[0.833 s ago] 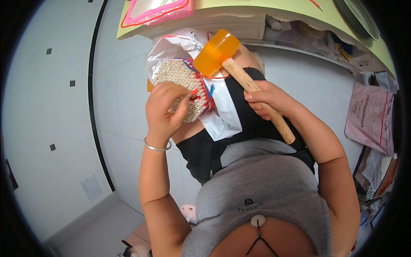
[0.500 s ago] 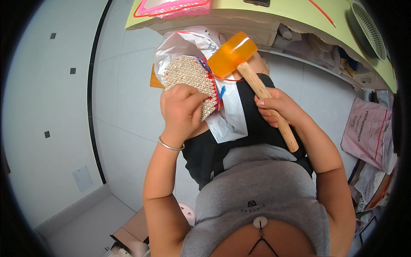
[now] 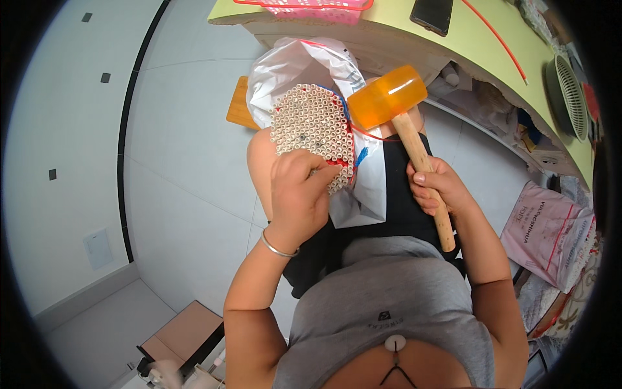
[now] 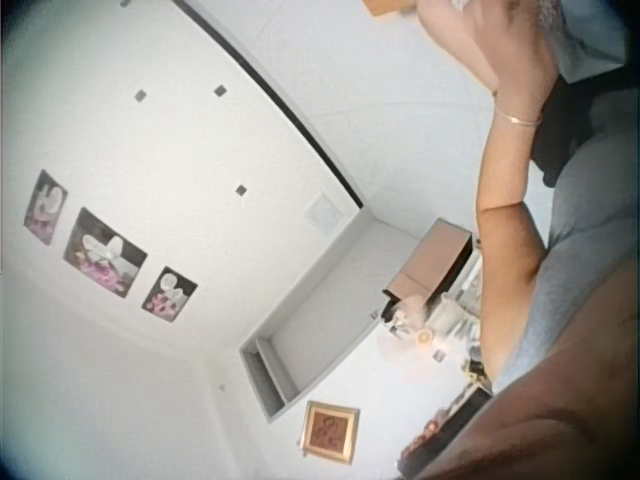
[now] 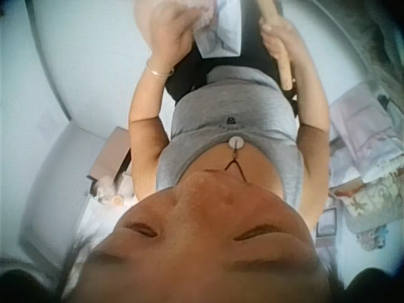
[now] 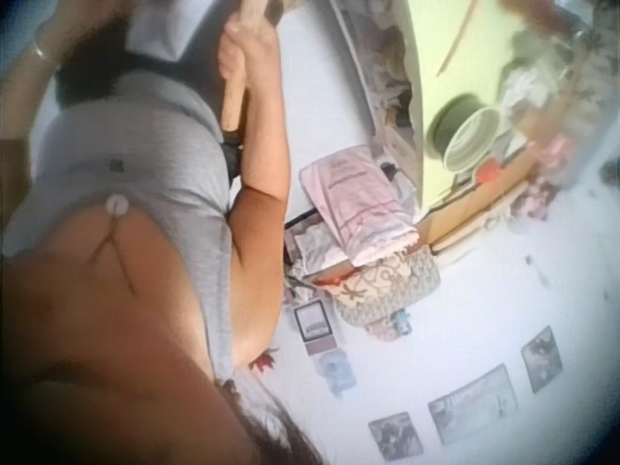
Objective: The person inserts small white beads into a flexible red mesh grid by hand and taps them into place using a yellow mallet.
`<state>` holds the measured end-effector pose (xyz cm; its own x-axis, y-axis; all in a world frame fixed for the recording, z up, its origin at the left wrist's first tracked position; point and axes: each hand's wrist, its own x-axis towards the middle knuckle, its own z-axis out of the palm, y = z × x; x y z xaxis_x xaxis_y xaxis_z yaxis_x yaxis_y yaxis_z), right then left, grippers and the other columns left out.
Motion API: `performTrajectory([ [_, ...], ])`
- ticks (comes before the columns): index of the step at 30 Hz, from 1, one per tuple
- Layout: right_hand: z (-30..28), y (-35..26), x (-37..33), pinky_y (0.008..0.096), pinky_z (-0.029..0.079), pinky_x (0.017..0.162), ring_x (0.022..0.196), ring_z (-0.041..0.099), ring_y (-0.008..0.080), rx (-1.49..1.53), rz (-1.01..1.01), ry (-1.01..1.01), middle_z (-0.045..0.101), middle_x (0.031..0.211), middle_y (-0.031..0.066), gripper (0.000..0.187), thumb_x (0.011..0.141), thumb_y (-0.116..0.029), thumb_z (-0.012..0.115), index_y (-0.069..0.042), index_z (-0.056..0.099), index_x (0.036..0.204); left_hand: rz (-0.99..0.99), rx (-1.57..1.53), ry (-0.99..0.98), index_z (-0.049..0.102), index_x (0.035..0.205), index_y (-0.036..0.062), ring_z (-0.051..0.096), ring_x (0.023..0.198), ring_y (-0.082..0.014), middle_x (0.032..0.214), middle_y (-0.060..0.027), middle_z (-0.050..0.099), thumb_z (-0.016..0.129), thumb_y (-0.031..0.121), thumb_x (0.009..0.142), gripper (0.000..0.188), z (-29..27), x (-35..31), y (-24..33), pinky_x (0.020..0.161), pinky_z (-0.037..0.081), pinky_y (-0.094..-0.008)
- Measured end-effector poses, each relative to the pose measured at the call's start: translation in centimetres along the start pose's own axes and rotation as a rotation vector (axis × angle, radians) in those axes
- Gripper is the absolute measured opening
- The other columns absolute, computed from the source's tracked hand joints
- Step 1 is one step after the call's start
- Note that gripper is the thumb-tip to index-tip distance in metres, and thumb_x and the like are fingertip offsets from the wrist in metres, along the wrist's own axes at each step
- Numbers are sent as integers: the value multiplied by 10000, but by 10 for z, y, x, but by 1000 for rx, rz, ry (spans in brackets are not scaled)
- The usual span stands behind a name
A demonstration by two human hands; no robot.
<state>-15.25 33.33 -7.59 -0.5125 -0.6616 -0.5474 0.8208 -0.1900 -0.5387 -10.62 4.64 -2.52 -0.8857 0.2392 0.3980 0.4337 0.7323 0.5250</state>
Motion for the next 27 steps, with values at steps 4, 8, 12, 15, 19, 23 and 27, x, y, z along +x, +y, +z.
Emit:
performTrajectory([
  [4,1,-3,0,261,402,339,386,438,104,13,3,-10,487,607,30,149,903,-126,629,-49,525,978,-142,-15,191,650,856,40,574,879,-310,877,-103,605,602,-64,705,190,-14,0,-7,815,451,-407],
  [8,0,-3,-2,266,400,336,385,439,108,34,0,-14,488,610,34,149,901,-113,627,-43,528,988,-83,20,105,642,841,34,577,887,-316,872,-106,610,601,-62,715,163,-20,3,-8,831,456,-402],
  [12,-1,-4,0,267,400,333,385,439,109,37,13,-17,488,609,38,147,900,-107,625,-42,529,991,-76,11,75,663,821,30,572,845,-301,848,-101,598,603,-67,679,182,-15,2,-5,797,454,-389],
  [15,-3,-4,0,268,400,331,384,438,110,54,37,-22,487,609,40,140,900,-102,624,-40,537,991,-98,-7,42,661,829,32,569,844,-300,842,-97,593,608,-64,681,183,-14,3,-3,789,452,-381],
  [19,-6,-4,1,268,399,331,385,440,112,81,43,-41,483,605,40,134,900,-98,623,-37,550,995,-43,22,91,655,833,40,570,850,-297,849,-92,590,614,-60,695,175,-17,17,-12,789,454,-374],
  [23,-13,-3,0,267,395,335,386,442,117,128,55,-44,492,608,43,133,907,-102,626,-38,556,1000,-58,22,113,664,861,35,602,895,-285,897,-97,625,620,-54,733,162,-26,38,-20,826,479,-370],
  [27,-13,-2,0,265,393,342,391,444,121,123,53,-81,504,617,49,130,911,-104,628,-43,560,1003,-32,26,200,644,884,43,586,876,-309,910,-120,618,620,-17,747,151,-39,81,-29,779,477,-388],
])
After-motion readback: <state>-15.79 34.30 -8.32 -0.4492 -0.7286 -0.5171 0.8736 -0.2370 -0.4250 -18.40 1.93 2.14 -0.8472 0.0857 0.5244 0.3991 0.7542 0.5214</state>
